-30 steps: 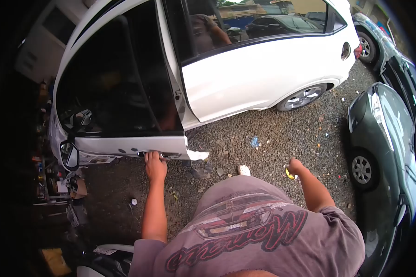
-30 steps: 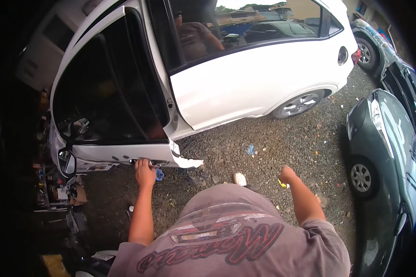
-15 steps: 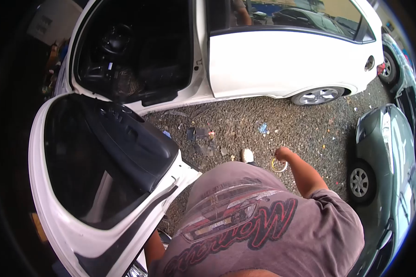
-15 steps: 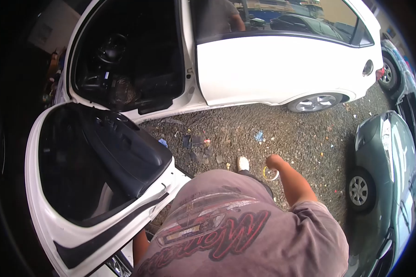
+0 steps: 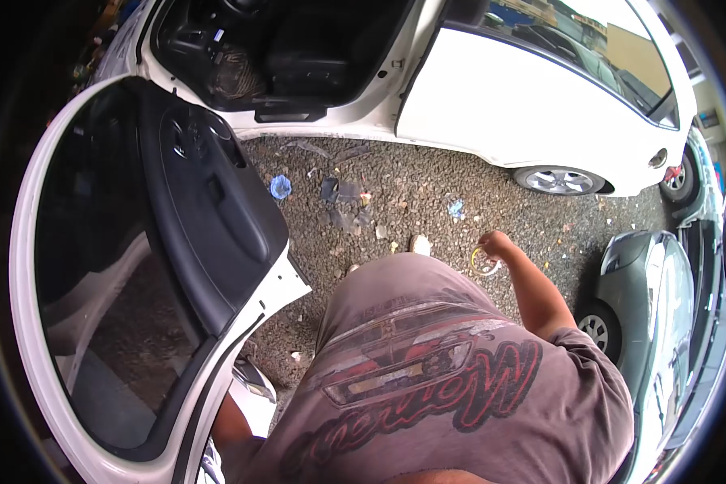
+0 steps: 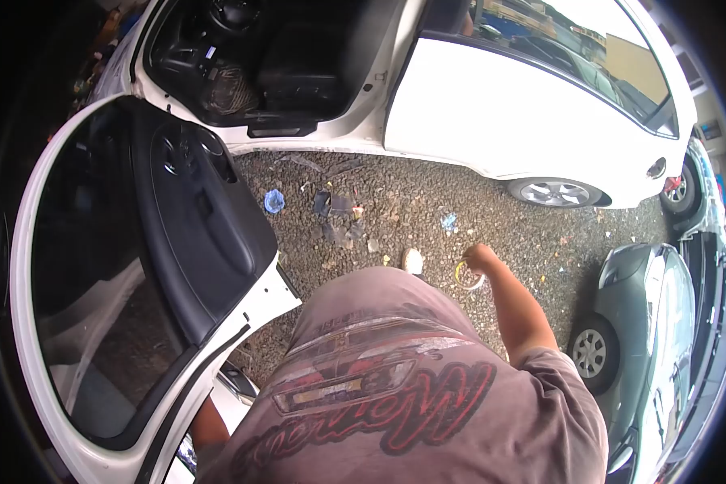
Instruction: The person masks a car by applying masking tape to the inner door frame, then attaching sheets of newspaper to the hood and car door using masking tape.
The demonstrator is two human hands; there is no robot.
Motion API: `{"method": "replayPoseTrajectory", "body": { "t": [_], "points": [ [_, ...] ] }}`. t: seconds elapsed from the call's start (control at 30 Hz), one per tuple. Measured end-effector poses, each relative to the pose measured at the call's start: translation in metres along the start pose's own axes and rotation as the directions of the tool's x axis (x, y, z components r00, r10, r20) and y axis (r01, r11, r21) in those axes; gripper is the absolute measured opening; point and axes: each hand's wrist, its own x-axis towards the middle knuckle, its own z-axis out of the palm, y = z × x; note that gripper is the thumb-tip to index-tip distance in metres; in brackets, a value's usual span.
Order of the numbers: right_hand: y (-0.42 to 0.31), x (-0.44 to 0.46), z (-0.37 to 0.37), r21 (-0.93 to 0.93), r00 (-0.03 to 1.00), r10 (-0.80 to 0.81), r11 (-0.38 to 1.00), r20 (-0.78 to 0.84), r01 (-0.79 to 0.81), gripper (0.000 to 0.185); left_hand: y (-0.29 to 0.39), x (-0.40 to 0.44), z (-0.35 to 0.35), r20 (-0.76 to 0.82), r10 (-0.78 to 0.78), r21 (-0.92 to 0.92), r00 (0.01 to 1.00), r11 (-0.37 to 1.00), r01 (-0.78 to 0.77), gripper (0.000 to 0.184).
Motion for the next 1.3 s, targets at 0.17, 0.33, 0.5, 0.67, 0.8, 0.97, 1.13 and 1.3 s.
{"method": "replayPoseTrajectory", "body": {
  "t": [0.17,0.33,0.5,0.67,0.8,0.97,1.13,1.3],
  "points": [
    [-0.043,-0.034,-0.006,0.231,0.982,0.187,0.956,-0.013,-0.179,0.038,-0.029,0.010,-0.005,-0.019,-0.034,-0.009,0.999,0.999,0.034,0.041],
    [-0.048,-0.051,0.002,0.283,0.960,0.274,0.918,0.050,-0.277,0.035,-0.048,0.012,-0.010,-0.032,-0.053,-0.008,0.998,0.999,0.053,0.039],
    [-0.028,-0.057,0.014,0.236,0.961,0.275,0.935,-0.006,-0.266,0.035,-0.058,0.011,-0.014,-0.031,-0.065,-0.001,0.997,0.998,0.065,0.037],
    [-0.011,-0.057,0.016,0.201,0.978,0.201,0.962,-0.053,-0.187,0.031,-0.069,0.006,-0.013,-0.027,-0.084,0.005,0.996,0.996,0.084,0.035],
    [-0.010,-0.057,0.008,0.170,0.980,0.191,0.969,-0.057,-0.179,0.031,-0.075,0.000,-0.009,-0.017,-0.100,0.011,0.995,0.995,0.100,0.033],
    [0.012,-0.043,0.015,0.176,0.980,0.195,0.965,0.027,-0.197,0.043,-0.082,-0.011,-0.002,0.009,-0.116,0.027,0.993,0.993,0.116,0.032],
    [-0.003,-0.047,0.006,0.233,0.974,0.226,0.947,-0.002,-0.220,0.040,-0.089,-0.018,0.008,0.048,-0.132,0.050,0.990,0.990,0.130,0.031],
    [-0.026,-0.054,-0.002,0.260,0.969,0.246,0.936,-0.003,-0.236,0.037,-0.098,-0.030,0.036,0.151,-0.151,0.116,0.977,0.984,0.134,0.030]
  ]
}}
